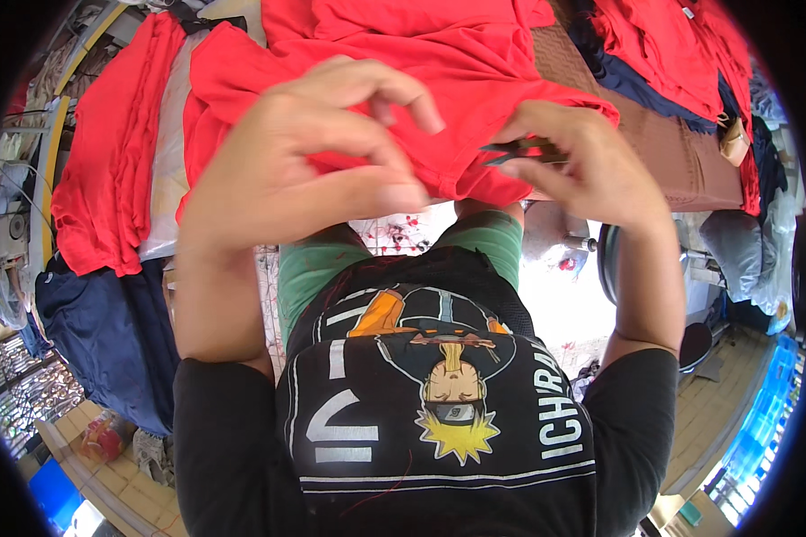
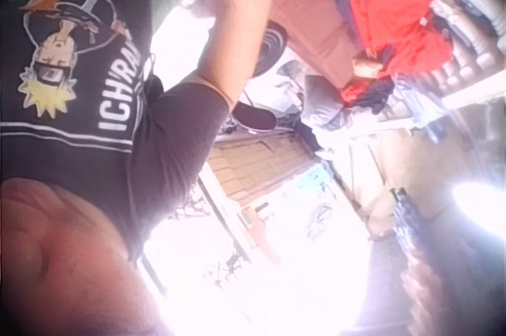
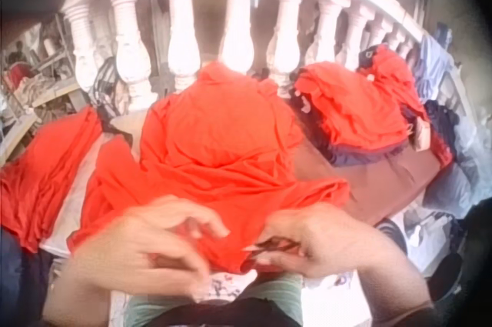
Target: The person uses small shears to cut loose threads from the collars and neck tags of red shirts, handling each shirt individually and placing them in a pile on the table.
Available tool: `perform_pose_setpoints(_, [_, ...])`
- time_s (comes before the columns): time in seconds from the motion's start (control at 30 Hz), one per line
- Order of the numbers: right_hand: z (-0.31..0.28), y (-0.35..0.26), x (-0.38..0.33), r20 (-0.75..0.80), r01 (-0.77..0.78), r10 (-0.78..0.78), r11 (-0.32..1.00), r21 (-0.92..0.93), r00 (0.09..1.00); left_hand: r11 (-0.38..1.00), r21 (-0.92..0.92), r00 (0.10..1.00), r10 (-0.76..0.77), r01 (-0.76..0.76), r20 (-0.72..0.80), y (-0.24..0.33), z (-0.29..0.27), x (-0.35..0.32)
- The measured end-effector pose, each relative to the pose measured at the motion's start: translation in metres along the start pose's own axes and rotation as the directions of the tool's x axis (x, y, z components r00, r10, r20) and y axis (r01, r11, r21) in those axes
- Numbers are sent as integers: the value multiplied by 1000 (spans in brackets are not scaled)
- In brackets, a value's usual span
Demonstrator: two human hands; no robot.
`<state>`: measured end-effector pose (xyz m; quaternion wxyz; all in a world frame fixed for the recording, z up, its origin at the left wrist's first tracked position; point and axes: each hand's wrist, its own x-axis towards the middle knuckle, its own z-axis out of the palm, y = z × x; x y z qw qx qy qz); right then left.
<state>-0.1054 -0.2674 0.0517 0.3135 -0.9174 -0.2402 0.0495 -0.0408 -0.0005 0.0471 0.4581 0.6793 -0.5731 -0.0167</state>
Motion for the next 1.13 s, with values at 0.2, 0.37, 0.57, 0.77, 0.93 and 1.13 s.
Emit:
perform_pose_setpoints(0.2, [-27,16,-19,-120,-85,97,991,101,988,972,-47,972,-229,232,60,12,-15,-16])
perform_pose_setpoints(0.37, [20,15,-15,-61,-180,189,975,127,980,883,433,983,-147,182,-112,-39,43,-24])
perform_pose_setpoints(0.57, [103,25,-4,-55,-371,414,861,348,909,869,180,887,-459,460,-49,-43,59,-27])
perform_pose_setpoints(0.77, [114,33,-3,-557,144,-158,987,-69,815,691,-179,700,-714,700,-20,-34,56,-28])
perform_pose_setpoints(0.93, [111,36,-7,-474,161,-326,920,-356,818,619,-518,731,-682,590,18,-42,59,-31])
perform_pose_setpoints(1.13, [113,44,-8,-431,218,-382,898,-381,817,574,-730,904,-404,370,141,-54,50,-44])
